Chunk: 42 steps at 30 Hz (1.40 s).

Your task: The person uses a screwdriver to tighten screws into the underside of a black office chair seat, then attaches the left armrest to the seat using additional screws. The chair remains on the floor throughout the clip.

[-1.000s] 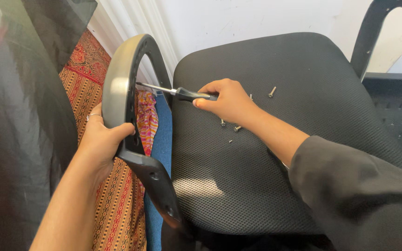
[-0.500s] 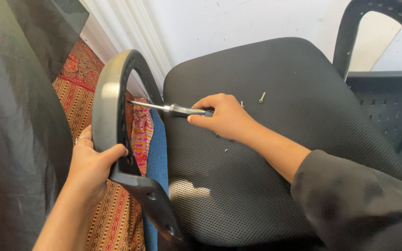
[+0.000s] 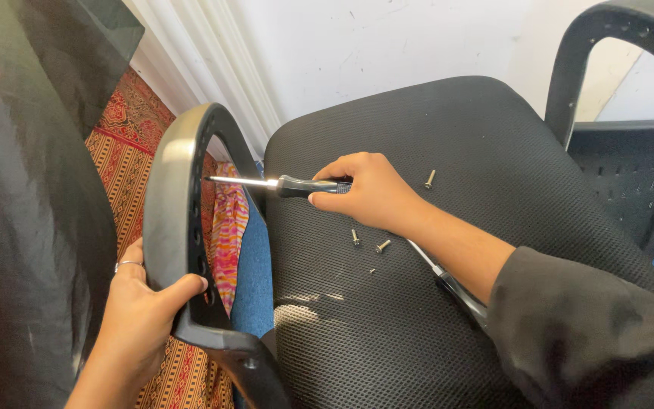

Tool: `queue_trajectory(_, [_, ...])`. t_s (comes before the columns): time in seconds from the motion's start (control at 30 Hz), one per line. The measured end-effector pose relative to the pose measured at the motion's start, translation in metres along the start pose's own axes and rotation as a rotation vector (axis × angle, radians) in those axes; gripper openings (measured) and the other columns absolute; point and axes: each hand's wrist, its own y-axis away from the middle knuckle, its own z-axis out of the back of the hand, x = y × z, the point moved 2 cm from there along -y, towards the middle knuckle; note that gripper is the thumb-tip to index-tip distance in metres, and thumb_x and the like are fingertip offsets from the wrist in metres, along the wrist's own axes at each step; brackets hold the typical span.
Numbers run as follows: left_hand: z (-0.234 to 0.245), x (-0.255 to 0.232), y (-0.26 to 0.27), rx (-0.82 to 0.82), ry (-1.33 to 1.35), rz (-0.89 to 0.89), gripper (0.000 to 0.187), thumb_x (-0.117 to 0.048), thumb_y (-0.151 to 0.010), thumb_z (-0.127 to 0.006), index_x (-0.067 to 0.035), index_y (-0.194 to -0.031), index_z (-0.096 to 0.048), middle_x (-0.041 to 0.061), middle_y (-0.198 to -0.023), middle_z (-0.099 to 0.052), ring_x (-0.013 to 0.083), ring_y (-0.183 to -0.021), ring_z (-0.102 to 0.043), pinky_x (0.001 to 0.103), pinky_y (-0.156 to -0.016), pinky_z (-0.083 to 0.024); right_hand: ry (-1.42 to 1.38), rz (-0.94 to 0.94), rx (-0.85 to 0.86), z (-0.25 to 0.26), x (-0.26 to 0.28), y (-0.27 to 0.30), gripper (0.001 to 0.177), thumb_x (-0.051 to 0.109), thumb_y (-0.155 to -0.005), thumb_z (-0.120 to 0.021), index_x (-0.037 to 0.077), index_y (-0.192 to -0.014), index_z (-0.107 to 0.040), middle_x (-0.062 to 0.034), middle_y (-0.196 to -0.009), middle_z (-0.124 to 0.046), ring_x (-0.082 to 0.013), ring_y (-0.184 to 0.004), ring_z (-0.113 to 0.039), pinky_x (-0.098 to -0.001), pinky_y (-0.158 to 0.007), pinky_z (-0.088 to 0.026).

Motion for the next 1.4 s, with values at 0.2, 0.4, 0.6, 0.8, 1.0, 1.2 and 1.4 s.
queue_trajectory(0.2, [-0.002, -0.008, 0.001, 0.005, -0.052, -0.011, 0.064, 0.006, -0.072, -0.07, 0.001, -0.133, -0.051, 0.01, -0.115, -0.068, 0.0179, -0.098, -0.068, 0.032, -0.086, -0.055, 0.076, 0.04, 0.018, 0.0, -0.003, -0.012, 0.035, 0.033, -0.075, -0.08, 0.011, -0.102, -0.081, -0.0057, -0.082, -0.076, -0.0166, -0.073, -0.069, -0.0331, -0.066, -0.054])
queue_trajectory(0.4, [0.0, -0.024, -0.006, 0.017, -0.141, 0.125, 0.068, -0.007, -0.075, -0.078, 0.0, -0.137, -0.051, 0.015, -0.116, -0.069, 0.0192, -0.099, -0.069, 0.034, -0.085, -0.057, 0.095, -0.02, 0.073, 0.002, -0.009, -0.019, 0.033, 0.032, -0.077, -0.08, 0.013, -0.104, -0.081, -0.0036, -0.083, -0.075, -0.017, -0.072, -0.067, -0.0343, -0.065, -0.052])
queue_trajectory(0.6, [-0.008, -0.048, -0.056, -0.036, -0.213, -0.084, 0.092, -0.019, -0.081, -0.083, 0.005, -0.152, -0.029, 0.02, -0.14, -0.057, 0.0189, -0.12, -0.065, 0.032, -0.096, -0.053, 0.051, 0.068, 0.043, 0.003, -0.012, -0.019, 0.033, 0.031, -0.077, -0.081, 0.012, -0.104, -0.081, -0.0022, -0.082, -0.074, -0.0127, -0.072, -0.066, -0.0296, -0.064, -0.052])
queue_trajectory(0.8, [-0.02, -0.05, -0.093, -0.097, -0.336, 0.046, 0.094, -0.007, -0.071, -0.082, -0.003, -0.153, -0.037, 0.019, -0.132, -0.063, 0.0258, -0.112, -0.069, 0.037, -0.089, -0.058, 0.062, 0.022, 0.081, 0.003, -0.02, -0.024, 0.033, 0.033, -0.078, -0.081, 0.014, -0.105, -0.081, -0.0006, -0.077, -0.072, -0.0122, -0.066, -0.063, -0.0295, -0.059, -0.048])
queue_trajectory(1.0, [-0.018, -0.043, -0.094, -0.063, -0.203, -0.014, 0.093, -0.001, -0.068, -0.08, -0.003, -0.152, -0.04, 0.016, -0.13, -0.067, 0.0235, -0.108, -0.071, 0.035, -0.087, -0.059, 0.085, 0.082, 0.102, 0.004, -0.02, -0.029, 0.032, 0.033, -0.079, -0.082, 0.013, -0.104, -0.083, -0.0008, -0.074, -0.071, -0.0125, -0.064, -0.06, -0.0308, -0.057, -0.045])
queue_trajectory(1.2, [-0.018, -0.043, -0.094, -0.06, -0.208, -0.048, 0.095, 0.0, -0.068, -0.081, -0.001, -0.152, -0.036, 0.016, -0.132, -0.063, 0.0226, -0.109, -0.07, 0.035, -0.088, -0.061, -0.201, -0.285, 0.417, 0.003, -0.019, -0.032, 0.036, 0.029, -0.089, -0.068, 0.003, -0.113, -0.069, 0.0002, -0.075, -0.068, -0.008, -0.059, -0.066, -0.0254, -0.047, -0.055])
queue_trajectory(1.4, [-0.018, -0.043, -0.094, -0.085, -0.234, 0.026, 0.094, -0.001, -0.068, -0.08, -0.006, -0.152, -0.038, 0.018, -0.129, -0.065, 0.0249, -0.108, -0.07, 0.036, -0.086, -0.059, -0.026, -0.2, 0.496, 0.006, -0.018, -0.043, 0.037, 0.034, -0.094, -0.066, 0.006, -0.117, -0.073, -0.0047, -0.07, -0.065, -0.0123, -0.049, -0.053, -0.0269, -0.044, -0.042])
